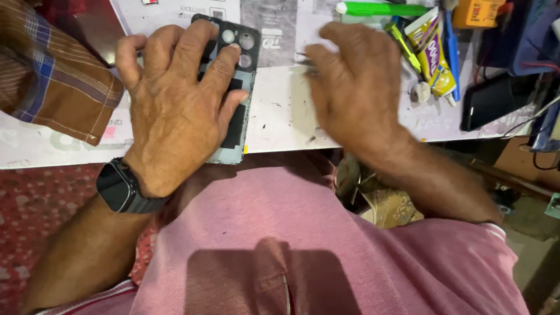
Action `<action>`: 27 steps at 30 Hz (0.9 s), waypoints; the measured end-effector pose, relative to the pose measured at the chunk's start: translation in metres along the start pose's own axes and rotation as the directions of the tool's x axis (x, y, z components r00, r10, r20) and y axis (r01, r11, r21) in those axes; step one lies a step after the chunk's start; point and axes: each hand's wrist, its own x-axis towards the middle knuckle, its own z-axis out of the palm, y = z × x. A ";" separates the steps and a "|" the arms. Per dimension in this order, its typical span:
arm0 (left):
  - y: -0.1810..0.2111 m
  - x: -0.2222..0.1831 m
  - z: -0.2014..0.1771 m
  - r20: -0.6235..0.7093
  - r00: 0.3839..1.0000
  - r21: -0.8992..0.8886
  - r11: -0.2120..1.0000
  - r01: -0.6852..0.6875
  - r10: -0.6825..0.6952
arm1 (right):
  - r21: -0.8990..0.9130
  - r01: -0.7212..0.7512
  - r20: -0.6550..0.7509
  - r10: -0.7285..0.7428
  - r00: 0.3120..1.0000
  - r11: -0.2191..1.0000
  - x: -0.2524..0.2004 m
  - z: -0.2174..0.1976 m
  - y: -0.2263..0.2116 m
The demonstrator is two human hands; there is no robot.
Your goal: The person uses a metal spudger to pry and separate the back cover of a smartphone from its internal frame. They work along the edges of the device, carefully lifting the casing to release adhesives or clips. The person occasionally rotates the phone to access different sides and inspects the separation progress.
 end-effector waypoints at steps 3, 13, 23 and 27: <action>0.003 -0.004 -0.001 -0.017 1.000 0.021 1.000 -0.012 0.012 | 0.039 0.178 -0.020 -0.177 0.984 0.983 -0.001 0.027 -0.024; -0.001 -0.010 0.011 -0.080 0.995 0.083 0.995 -0.055 0.062 | -0.065 0.234 0.001 -0.235 0.972 0.970 -0.010 0.041 -0.031; -0.001 -0.014 0.015 -0.101 0.993 0.106 0.993 -0.054 0.065 | 0.179 0.152 -0.044 -0.146 0.988 0.972 0.006 0.032 -0.020; -0.001 -0.010 0.014 -0.130 0.989 0.090 0.994 -0.054 0.066 | 0.073 0.228 -0.082 -0.222 0.972 0.971 0.006 0.041 -0.029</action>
